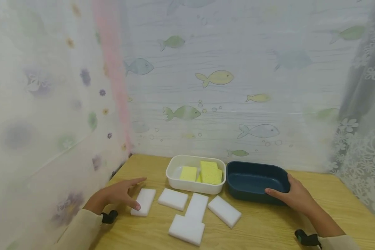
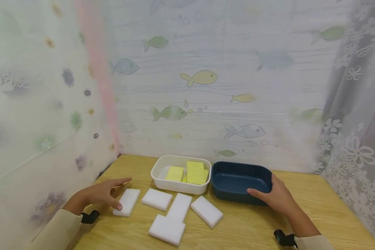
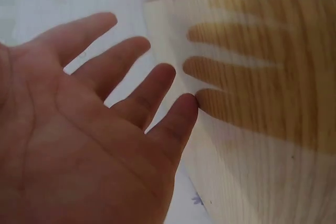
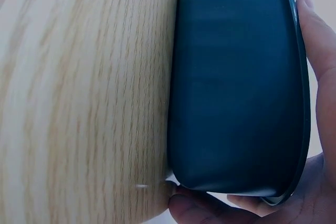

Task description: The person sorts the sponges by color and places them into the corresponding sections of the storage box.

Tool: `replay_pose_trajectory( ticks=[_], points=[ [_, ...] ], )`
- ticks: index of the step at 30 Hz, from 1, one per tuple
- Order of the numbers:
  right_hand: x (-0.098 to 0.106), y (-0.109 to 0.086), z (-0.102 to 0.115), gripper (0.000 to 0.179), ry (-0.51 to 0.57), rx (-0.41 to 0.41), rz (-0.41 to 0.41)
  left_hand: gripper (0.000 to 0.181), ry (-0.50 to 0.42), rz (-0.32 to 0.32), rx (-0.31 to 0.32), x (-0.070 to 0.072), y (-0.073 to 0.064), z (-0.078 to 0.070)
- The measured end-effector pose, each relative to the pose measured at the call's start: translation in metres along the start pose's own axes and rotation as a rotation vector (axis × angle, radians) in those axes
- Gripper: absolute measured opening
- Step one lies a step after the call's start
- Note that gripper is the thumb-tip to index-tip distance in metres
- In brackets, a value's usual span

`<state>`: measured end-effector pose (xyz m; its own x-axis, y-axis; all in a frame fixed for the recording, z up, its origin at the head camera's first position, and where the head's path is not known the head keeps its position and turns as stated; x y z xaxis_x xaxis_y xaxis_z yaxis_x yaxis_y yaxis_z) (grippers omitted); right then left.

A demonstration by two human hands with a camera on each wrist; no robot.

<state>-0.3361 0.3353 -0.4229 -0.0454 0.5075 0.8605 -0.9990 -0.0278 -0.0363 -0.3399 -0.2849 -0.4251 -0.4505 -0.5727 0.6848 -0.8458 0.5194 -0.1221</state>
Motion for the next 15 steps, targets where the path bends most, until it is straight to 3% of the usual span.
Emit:
replay_pose_trajectory(
  ticks=[6,15],
  points=[
    [-0.0013,0.0006,-0.0021,0.129,0.004,0.001,-0.001,0.121,-0.004,0.086,0.019,-0.0060,0.0000,0.0054],
    [-0.0008,-0.0008,-0.0003,0.128,0.012,0.012,-0.011,0.115,0.062,0.075,0.052,-0.0093,0.0031,0.0060]
  ],
)
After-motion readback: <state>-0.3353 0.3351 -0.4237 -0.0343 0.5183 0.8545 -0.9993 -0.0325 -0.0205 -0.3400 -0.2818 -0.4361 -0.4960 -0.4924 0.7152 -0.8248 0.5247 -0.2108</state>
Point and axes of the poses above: each hand's wrist, its own y-axis towards the middle knuckle, its own x-axis out of the back of the hand, z = x × y, the point moved 5 cm from there along y, towards the middle knuckle, and after that the axes turned 1 degree about -y, right-handed, at the moved point
